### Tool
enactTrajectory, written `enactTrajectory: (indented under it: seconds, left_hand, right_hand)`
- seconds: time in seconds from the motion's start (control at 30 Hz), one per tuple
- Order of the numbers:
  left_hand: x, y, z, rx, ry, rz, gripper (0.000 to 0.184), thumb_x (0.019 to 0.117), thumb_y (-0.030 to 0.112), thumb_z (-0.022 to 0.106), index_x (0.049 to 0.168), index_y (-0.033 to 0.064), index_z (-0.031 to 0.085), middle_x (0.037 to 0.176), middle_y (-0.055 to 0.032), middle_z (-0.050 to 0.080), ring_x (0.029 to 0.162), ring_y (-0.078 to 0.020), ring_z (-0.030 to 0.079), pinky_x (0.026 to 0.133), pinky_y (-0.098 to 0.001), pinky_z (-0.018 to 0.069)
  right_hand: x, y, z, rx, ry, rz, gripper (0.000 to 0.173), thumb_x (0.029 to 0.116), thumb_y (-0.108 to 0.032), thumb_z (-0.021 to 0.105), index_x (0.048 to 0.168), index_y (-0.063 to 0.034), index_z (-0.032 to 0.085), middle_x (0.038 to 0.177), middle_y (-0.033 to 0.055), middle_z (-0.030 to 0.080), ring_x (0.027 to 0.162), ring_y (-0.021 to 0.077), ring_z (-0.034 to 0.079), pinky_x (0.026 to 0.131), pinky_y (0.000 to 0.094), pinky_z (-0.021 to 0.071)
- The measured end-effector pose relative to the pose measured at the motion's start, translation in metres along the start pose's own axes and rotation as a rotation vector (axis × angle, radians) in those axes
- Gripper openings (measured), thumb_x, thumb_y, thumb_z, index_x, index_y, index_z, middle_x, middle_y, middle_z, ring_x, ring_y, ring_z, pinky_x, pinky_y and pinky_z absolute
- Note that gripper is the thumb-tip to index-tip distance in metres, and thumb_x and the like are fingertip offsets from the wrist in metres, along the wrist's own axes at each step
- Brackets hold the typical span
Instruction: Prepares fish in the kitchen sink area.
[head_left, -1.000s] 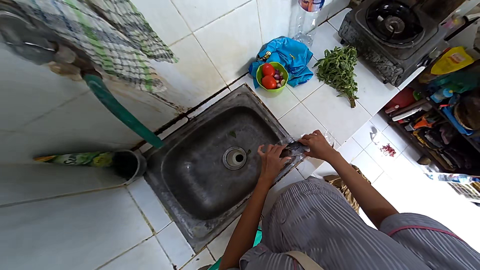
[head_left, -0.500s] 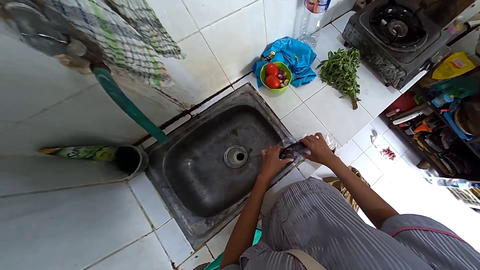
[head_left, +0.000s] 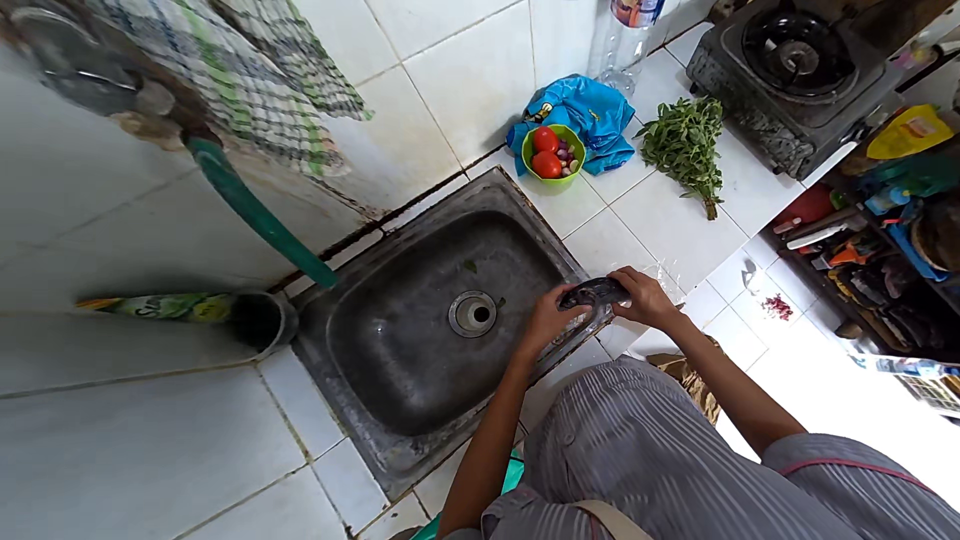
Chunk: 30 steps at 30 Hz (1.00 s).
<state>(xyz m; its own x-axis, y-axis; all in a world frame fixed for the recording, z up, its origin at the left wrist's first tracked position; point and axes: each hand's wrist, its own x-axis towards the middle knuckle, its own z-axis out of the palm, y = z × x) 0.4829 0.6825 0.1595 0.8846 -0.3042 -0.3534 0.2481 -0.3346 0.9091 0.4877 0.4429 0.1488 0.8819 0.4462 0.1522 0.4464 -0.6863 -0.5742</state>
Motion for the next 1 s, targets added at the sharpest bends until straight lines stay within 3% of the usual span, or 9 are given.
enactTrajectory:
  seconds: [0.17, 0.43, 0.63, 0.77, 1.0]
  left_hand:
    - [-0.003, 0.009, 0.001, -0.089, 0.031, -0.05, 0.042, 0.095, 0.009, 0.071, 0.132, -0.007, 0.059, 0.124, -0.0226, 0.066, 0.112, -0.0229, 0.065, 0.1, -0.0371, 0.0505]
    - [0.0, 0.003, -0.009, -0.105, 0.008, 0.014, 0.034, 0.0935, 0.003, 0.071, 0.125, -0.0068, 0.062, 0.117, -0.019, 0.067, 0.106, -0.0172, 0.065, 0.096, -0.0341, 0.0517]
    - [0.003, 0.001, -0.013, -0.125, -0.006, 0.046, 0.033, 0.0933, -0.002, 0.068, 0.125, -0.0095, 0.061, 0.117, -0.019, 0.067, 0.105, -0.0135, 0.064, 0.096, -0.0294, 0.0509]
    - [0.005, -0.003, -0.017, -0.155, -0.044, 0.076, 0.03, 0.092, -0.006, 0.066, 0.122, -0.0089, 0.061, 0.111, -0.0142, 0.067, 0.097, -0.0077, 0.064, 0.091, -0.0251, 0.0524]
    - [0.006, -0.005, -0.021, -0.223, -0.054, 0.062, 0.032, 0.0901, -0.011, 0.065, 0.121, -0.0103, 0.061, 0.11, -0.0132, 0.068, 0.097, -0.0062, 0.064, 0.091, -0.0245, 0.0531]
  right_hand:
    - [0.005, -0.001, -0.004, -0.009, 0.056, -0.109, 0.05, 0.0745, -0.008, 0.083, 0.119, 0.0099, 0.069, 0.115, 0.0266, 0.071, 0.101, 0.0412, 0.072, 0.088, 0.0525, 0.0582]
    - [0.017, 0.007, -0.009, 0.057, 0.02, -0.207, 0.051, 0.0717, -0.007, 0.085, 0.117, 0.0095, 0.07, 0.112, 0.0251, 0.071, 0.099, 0.0367, 0.072, 0.088, 0.0475, 0.0593]
    - [0.024, 0.005, -0.016, 0.1, -0.005, -0.226, 0.05, 0.0709, -0.005, 0.085, 0.116, 0.0104, 0.07, 0.111, 0.0247, 0.071, 0.097, 0.0349, 0.073, 0.088, 0.0451, 0.0595]
    - [0.026, 0.006, -0.016, 0.135, -0.01, -0.247, 0.049, 0.0699, -0.004, 0.085, 0.115, 0.0104, 0.071, 0.11, 0.024, 0.071, 0.096, 0.032, 0.073, 0.087, 0.0409, 0.0599]
    - [0.029, 0.007, -0.02, 0.174, -0.052, -0.236, 0.049, 0.0705, -0.004, 0.085, 0.116, 0.0097, 0.07, 0.111, 0.0236, 0.071, 0.098, 0.0317, 0.072, 0.088, 0.042, 0.0593]
